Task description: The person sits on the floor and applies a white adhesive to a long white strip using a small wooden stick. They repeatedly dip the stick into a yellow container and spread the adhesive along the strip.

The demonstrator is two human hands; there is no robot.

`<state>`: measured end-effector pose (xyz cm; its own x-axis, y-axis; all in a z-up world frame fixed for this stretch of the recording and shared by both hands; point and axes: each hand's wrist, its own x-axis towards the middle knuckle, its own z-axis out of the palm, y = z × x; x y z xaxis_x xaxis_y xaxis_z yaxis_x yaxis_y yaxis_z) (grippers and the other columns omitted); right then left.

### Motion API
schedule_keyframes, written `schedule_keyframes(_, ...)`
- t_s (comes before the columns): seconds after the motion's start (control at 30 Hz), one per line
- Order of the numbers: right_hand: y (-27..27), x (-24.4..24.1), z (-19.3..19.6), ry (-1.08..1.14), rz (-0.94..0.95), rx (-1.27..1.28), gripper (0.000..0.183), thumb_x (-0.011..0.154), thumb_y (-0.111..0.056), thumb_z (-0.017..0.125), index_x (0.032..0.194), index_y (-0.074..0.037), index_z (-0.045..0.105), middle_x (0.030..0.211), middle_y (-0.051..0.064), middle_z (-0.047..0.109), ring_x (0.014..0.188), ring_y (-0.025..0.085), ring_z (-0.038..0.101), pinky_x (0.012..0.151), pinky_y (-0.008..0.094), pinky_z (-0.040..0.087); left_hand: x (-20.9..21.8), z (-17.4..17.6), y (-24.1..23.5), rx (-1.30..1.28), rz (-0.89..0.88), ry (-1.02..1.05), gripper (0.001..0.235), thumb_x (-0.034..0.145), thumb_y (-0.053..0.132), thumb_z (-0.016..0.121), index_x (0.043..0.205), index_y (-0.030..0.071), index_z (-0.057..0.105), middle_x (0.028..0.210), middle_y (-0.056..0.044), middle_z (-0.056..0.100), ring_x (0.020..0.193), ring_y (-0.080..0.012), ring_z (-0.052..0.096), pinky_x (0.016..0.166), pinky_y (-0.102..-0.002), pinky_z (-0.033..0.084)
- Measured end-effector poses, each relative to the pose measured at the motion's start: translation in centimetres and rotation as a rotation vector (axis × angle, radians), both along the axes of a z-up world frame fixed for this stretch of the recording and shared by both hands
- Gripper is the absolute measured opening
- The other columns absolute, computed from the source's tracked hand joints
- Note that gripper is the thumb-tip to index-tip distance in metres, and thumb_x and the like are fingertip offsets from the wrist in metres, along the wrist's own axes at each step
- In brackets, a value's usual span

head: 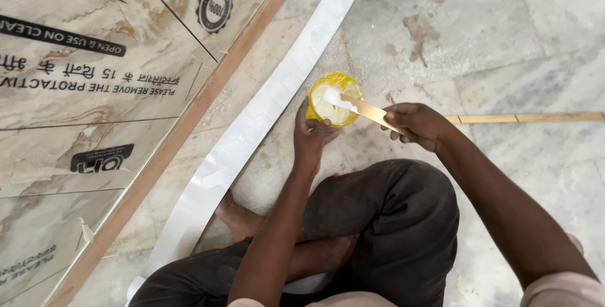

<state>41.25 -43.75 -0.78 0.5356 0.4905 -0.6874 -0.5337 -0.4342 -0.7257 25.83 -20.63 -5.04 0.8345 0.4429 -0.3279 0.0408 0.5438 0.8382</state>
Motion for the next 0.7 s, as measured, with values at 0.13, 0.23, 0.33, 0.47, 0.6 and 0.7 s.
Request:
schedule_keyframes(0.13, -0.9, -0.5, 0.3, 0.013, -0.063, 0.248, 0.042, 0.102, -0.037, 0.061, 0.123, -0.001, 0.063, 0.099, 0.01, 0.073, 0.066, 0.013, 0.059, 0.054, 0.027, 0.046, 0.5, -0.9, 1.5, -0.16, 0.008, 0.022, 0.08, 0.092, 0.006, 0.066, 0.161, 0.014, 0.025, 0.102, -0.014, 0.059, 0.09, -0.0224, 0.069, 0.088, -0.045, 0.065)
schedule_keyframes(0.23, -0.4, -1.0, 1.3, -0.058, -0.084, 0.202, 0.041, 0.1, -0.039, 0.058, 0.123, -0.006, 0.064, 0.099, 0.009, 0.075, 0.068, 0.012, 0.058, 0.057, 0.027, 0.047, 0.2, -1.3, 2.1, -0.203, 0.007, 0.052, 0.079, 0.093, 0.01, 0.068, 0.158, 0.011, 0.024, 0.111, -0.015, 0.062, 0.093, -0.0249, 0.07, 0.091, -0.046, 0.062)
schedule_keyframes(0.33, -0.1, -1.4, 2.1, -0.256, 0.039, 0.214, 0.038, 0.099, -0.038, 0.062, 0.122, -0.008, 0.069, 0.104, 0.003, 0.076, 0.076, 0.01, 0.055, 0.066, 0.027, 0.051, -1.1, -1.3, 2.9, -0.178, -0.055, 0.101, 0.078, 0.094, 0.019, 0.066, 0.157, 0.009, 0.02, 0.116, -0.019, 0.063, 0.099, -0.0286, 0.073, 0.092, -0.045, 0.061)
schedule_keyframes(0.47, 1.0, -2.0, 2.6, -0.747, 0.191, 0.013, 0.038, 0.091, -0.029, 0.076, 0.125, -0.013, 0.072, 0.099, 0.009, 0.066, 0.086, 0.014, 0.058, 0.071, 0.03, 0.049, -3.5, -1.4, 4.1, -0.116, -0.024, 0.159, 0.073, 0.096, 0.025, 0.067, 0.153, 0.003, 0.027, 0.122, -0.018, 0.057, 0.102, -0.0312, 0.071, 0.091, -0.044, 0.061)
schedule_keyframes(0.6, 2.0, -2.9, 3.9, -1.455, 0.314, -0.19, 0.039, 0.085, -0.023, 0.078, 0.121, -0.013, 0.069, 0.105, 0.006, 0.067, 0.094, 0.022, 0.063, 0.075, 0.034, 0.052, -6.9, -0.6, 5.8, 0.003, -0.003, 0.146, 0.067, 0.094, 0.027, 0.068, 0.148, 0.001, 0.036, 0.122, -0.018, 0.058, 0.102, -0.0299, 0.072, 0.088, -0.042, 0.062)
schedule_keyframes(0.7, 2.5, -2.8, 4.5, -1.743, 0.38, -0.361, 0.029, 0.089, -0.019, 0.078, 0.115, -0.011, 0.069, 0.099, 0.005, 0.064, 0.09, 0.025, 0.062, 0.073, 0.037, 0.051, -9.7, -0.1, 7.4, 0.144, -0.004, 0.142, 0.06, 0.096, 0.028, 0.067, 0.144, 0.001, 0.044, 0.119, -0.016, 0.061, 0.101, -0.0268, 0.072, 0.087, -0.04, 0.062)
